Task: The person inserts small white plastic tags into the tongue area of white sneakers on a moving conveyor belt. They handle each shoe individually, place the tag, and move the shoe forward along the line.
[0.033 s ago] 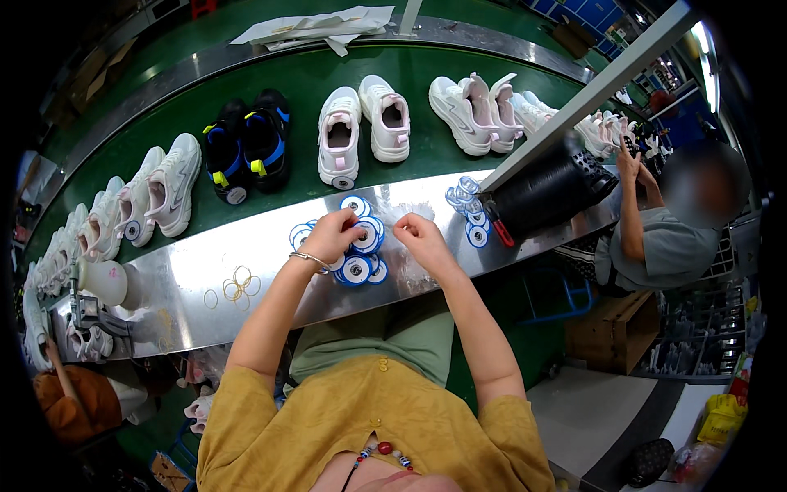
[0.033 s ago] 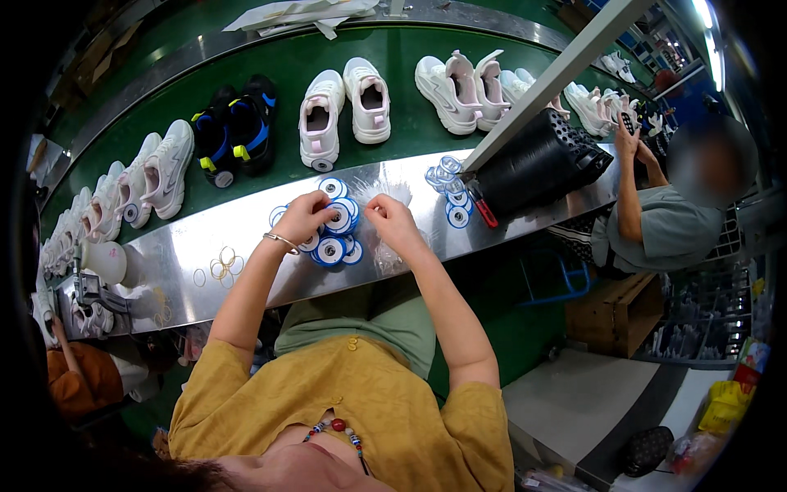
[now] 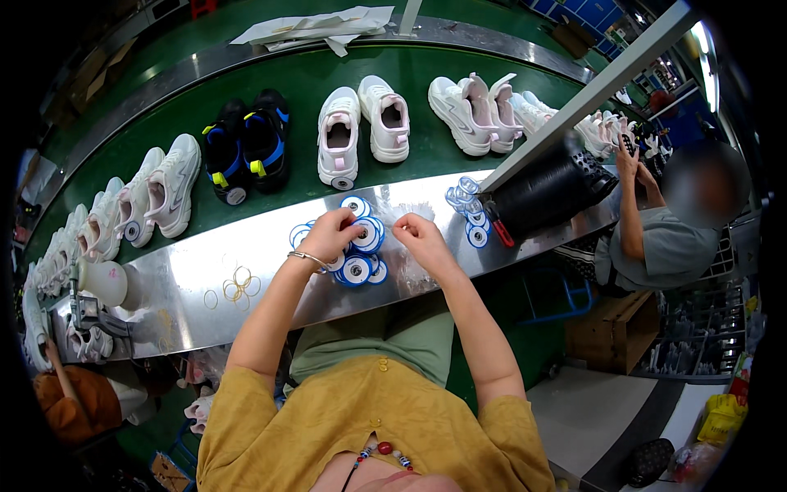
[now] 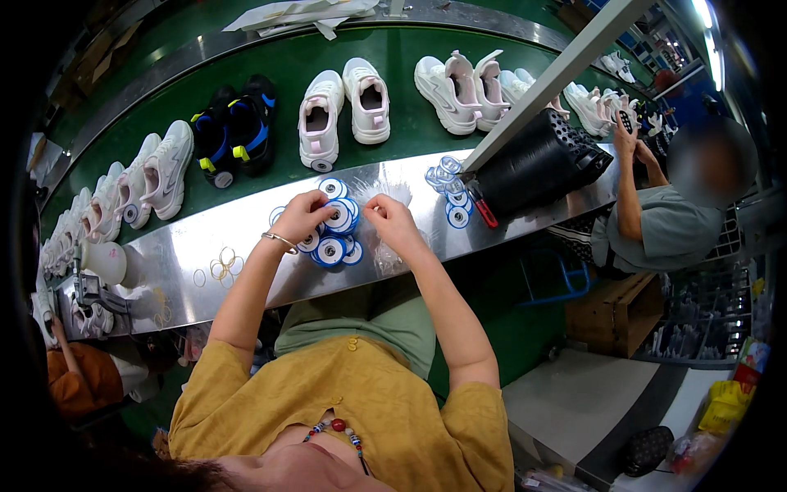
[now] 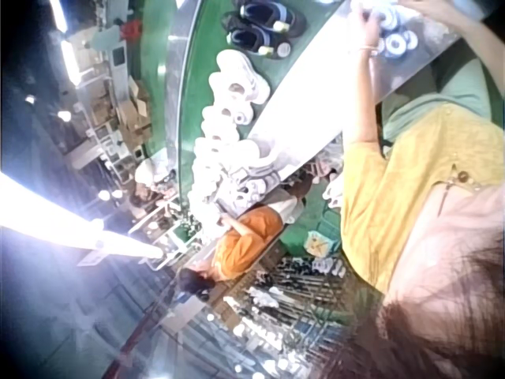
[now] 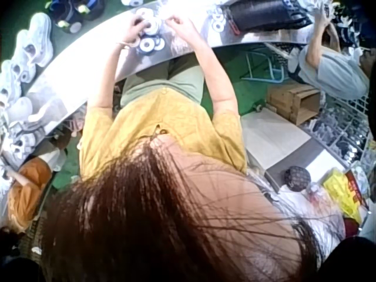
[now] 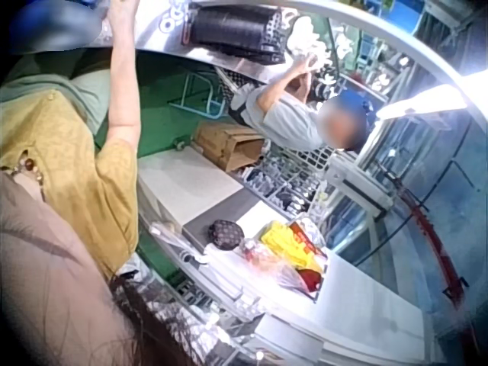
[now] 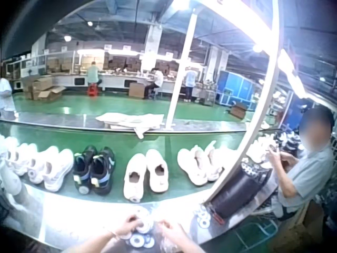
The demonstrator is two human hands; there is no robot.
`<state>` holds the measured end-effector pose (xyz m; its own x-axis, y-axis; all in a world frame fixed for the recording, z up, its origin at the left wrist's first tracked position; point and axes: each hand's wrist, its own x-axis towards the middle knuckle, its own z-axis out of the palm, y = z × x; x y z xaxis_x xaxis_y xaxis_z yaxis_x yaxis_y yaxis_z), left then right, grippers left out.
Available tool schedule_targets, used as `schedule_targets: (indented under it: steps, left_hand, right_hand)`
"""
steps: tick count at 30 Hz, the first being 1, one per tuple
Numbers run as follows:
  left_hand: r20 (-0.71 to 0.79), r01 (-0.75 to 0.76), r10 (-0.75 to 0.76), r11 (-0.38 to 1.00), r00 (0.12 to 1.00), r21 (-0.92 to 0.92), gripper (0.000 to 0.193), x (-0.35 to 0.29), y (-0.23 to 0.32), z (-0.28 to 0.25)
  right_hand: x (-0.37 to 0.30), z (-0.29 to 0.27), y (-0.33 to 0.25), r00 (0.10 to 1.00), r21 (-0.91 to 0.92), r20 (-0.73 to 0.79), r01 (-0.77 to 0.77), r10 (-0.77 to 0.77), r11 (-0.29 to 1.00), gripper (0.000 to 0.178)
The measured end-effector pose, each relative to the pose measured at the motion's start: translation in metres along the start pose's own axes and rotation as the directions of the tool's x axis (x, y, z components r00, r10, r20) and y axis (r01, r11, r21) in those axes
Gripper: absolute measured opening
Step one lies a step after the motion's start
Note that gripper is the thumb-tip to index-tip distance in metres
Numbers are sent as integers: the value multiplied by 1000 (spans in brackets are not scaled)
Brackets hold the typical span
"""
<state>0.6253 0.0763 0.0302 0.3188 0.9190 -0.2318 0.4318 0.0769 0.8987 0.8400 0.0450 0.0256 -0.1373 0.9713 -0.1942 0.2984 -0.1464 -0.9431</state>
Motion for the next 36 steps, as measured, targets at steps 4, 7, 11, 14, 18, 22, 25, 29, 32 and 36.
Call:
schedule_targets:
  steps: [4,7,11,14,18,22,25,29,32,36]
  left_hand:
    - [16,114,-112,981,994,-158,17,2,1,-1]
    - [-98,11,-9,1000,995,16,20,7,-5,6]
    - [-211,-66,97,987,973,147,20,9,-7,6]
    - [-206,-13,19,999,978,29,17,0,6,-3]
    - [-132,63,-135,894,982,-444,12,-10,12,-3]
    - [-121,-9,-121,670,985,-742,13,-21,21,10]
    - [-178,-68,-122,610,977,-789,8,-26,35,17]
    - [-228,-154,-64,564,971,-811,6,-24,35,23]
    - [-232,-175,-32,559,972,-811,8,-25,35,29]
    - [-253,-199,-8,593,967,-780,7,-25,31,36]
  right_hand:
    - [-1,5,-1,1000,41,-16,10,-10,999,10]
    - [5,10,3,997,47,-62,56,-53,997,15]
    - [9,10,-2,994,-21,-92,64,-66,998,15]
    - [5,9,-16,994,-78,-97,37,-44,996,14]
    - [-10,16,-27,993,-64,-106,36,-43,997,12]
    - [-16,28,-32,946,-71,-218,228,-239,971,14]
    - [-23,30,-47,944,-105,-223,225,-243,969,13]
    - [-24,28,-53,955,-138,-214,180,-206,974,14]
    - [-24,25,-54,949,-156,-230,184,-217,971,15]
    - [-23,25,-47,942,-190,-236,195,-238,962,14]
